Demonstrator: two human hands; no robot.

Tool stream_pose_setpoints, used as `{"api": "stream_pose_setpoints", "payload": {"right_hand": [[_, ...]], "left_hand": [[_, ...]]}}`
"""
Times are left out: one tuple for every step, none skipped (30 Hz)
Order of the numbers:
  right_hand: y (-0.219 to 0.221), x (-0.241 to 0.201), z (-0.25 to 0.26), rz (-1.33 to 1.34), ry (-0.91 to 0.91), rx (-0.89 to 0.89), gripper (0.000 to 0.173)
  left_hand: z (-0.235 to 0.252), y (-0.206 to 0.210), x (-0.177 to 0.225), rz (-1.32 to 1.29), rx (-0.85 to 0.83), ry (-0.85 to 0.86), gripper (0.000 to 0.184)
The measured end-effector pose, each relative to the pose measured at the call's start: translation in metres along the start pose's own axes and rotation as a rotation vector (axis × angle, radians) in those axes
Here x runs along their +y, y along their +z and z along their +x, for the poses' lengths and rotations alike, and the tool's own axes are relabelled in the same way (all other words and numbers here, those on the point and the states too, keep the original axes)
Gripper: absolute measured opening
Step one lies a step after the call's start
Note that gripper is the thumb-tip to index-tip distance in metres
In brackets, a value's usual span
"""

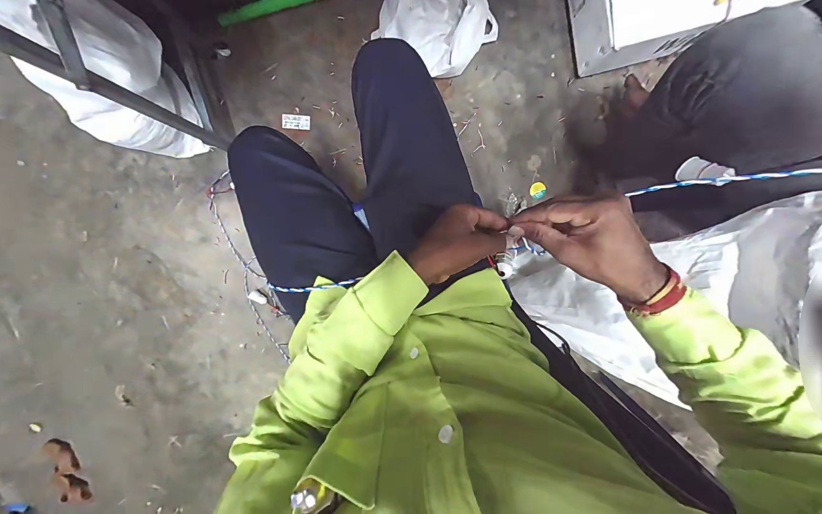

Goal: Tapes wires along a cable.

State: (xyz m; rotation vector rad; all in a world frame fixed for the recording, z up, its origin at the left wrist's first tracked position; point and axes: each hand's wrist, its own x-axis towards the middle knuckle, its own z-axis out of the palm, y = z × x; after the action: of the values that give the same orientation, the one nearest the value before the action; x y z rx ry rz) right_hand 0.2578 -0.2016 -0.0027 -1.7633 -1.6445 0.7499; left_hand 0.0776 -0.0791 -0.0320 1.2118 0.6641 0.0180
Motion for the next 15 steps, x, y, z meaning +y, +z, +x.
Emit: {"api": "stream_pose_setpoints", "payload": {"right_hand": [[0.0019,0.0006,0.001,-0.001,0.026,0.002,0.016],[0.0039,0.0013,0.0025,-0.007,0.055,0.002,0.018],[0.0054,0.0009,0.003,-0.011,0.077,-0.003,0.019],[0.0059,-0.0004,0.0023,-0.015,0.091,-0.008,0.019],[0.0064,-0.002,0.0002,-0.018,0.098,-0.009,0.019],[0.0066,-0.003,-0.0017,-0.02,0.108,-0.013,0.019],[0.0069,-0.0036,-0.0029,-0.023,0.116,-0.015,0.019],[0.0073,-0.004,-0.003,-0.022,0.131,-0.018,0.018],[0.0077,-0.0043,-0.0015,-0.013,0.159,-0.019,0.017],[0.0078,-0.005,0.0016,0.006,0.198,-0.022,0.015],[0.0082,-0.0047,0.0038,0.038,0.223,-0.021,0.014],[0.0079,-0.004,0.0048,0.07,0.24,-0.022,0.013],[0.0072,-0.0036,0.005,0.098,0.251,-0.027,0.012],[0.0067,-0.003,0.005,0.119,0.254,-0.03,0.011],[0.0064,-0.0021,0.0049,0.131,0.252,-0.032,0.011]], "left_hand": [[0.0013,-0.0004,-0.0017,0.064,0.0,0.021,0.015],[0.0023,-0.0003,-0.0035,0.134,0.009,0.048,0.014],[0.0023,0.0,-0.004,0.201,0.022,0.074,0.014],[0.0016,0.0,-0.003,0.271,0.042,0.102,0.013],[0.0006,0.0,-0.0019,0.339,0.064,0.135,0.013],[-0.0004,0.0005,-0.0018,0.396,0.087,0.166,0.014],[-0.0014,0.0012,-0.0018,0.437,0.111,0.185,0.014],[-0.0025,0.002,-0.0017,0.464,0.133,0.2,0.015],[-0.0035,0.0025,-0.0015,0.482,0.151,0.217,0.015],[-0.004,0.0026,-0.0014,0.489,0.169,0.233,0.015],[-0.004,0.0021,-0.0018,0.487,0.185,0.244,0.014],[-0.0035,0.0015,-0.0026,0.473,0.196,0.248,0.014],[-0.0028,0.0009,-0.0042,0.453,0.204,0.253,0.014],[-0.0023,0.0005,-0.005,0.439,0.207,0.252,0.014],[-0.002,0.0002,-0.0052,0.426,0.207,0.245,0.014]]}}
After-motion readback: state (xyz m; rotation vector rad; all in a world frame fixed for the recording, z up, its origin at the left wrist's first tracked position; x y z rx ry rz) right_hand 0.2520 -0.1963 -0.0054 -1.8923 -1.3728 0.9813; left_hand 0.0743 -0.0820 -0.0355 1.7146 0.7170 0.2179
